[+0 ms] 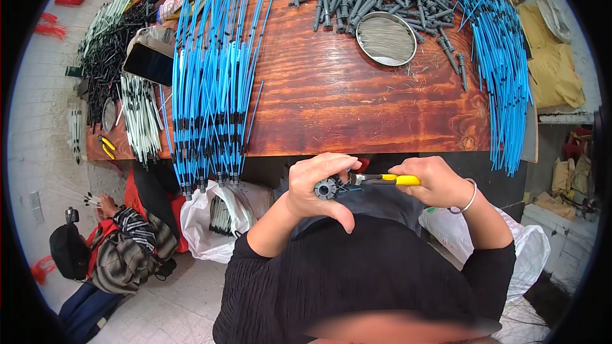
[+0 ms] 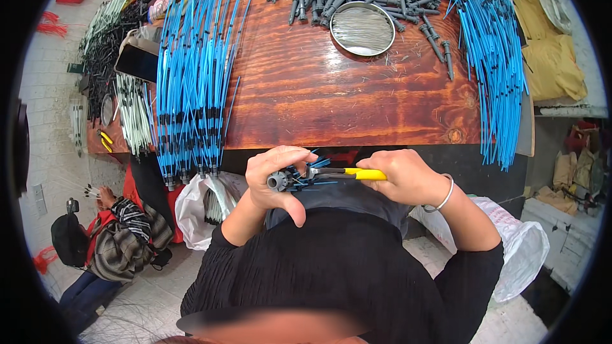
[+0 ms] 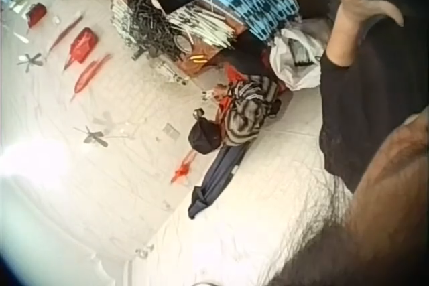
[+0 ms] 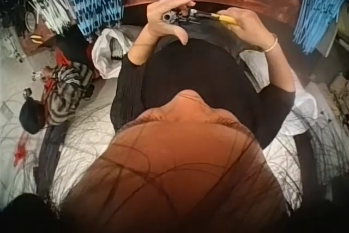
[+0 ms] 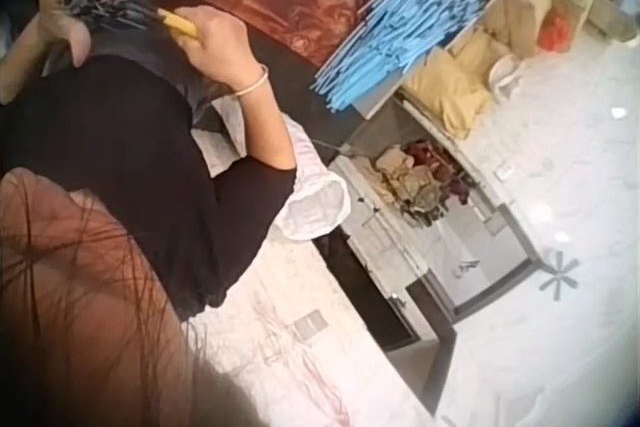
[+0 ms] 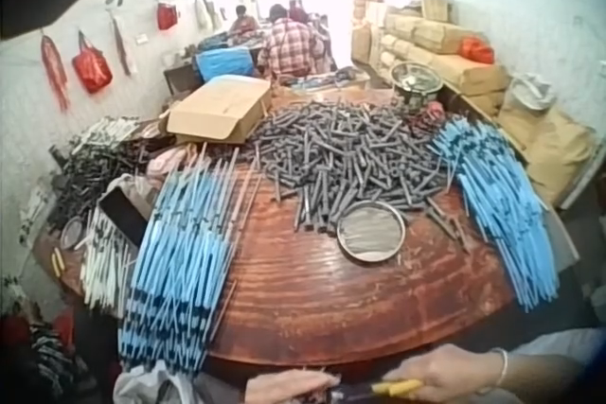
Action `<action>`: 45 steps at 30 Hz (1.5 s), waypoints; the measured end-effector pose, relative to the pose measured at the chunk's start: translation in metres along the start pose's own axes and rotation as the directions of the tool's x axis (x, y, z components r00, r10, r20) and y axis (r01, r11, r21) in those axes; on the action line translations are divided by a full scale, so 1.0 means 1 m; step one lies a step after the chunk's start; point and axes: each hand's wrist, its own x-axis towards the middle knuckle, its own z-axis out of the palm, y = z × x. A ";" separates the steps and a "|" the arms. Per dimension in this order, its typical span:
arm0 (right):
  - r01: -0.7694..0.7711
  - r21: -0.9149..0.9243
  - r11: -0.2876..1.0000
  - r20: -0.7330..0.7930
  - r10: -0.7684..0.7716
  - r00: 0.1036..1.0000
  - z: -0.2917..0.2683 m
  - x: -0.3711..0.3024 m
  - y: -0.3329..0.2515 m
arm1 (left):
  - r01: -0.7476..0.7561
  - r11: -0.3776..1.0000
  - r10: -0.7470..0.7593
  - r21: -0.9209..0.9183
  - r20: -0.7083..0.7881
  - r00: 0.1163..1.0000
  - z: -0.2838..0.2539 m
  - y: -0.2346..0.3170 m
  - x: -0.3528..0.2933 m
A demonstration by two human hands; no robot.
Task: Assembling, cutting, and bundling blue wire harnesses at a production workbench.
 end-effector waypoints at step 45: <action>-0.741 0.347 0.575 0.741 0.316 0.592 -0.012 0.001 -0.024 | 0.187 0.948 -0.129 -0.259 0.225 0.966 -0.004 -0.010 0.000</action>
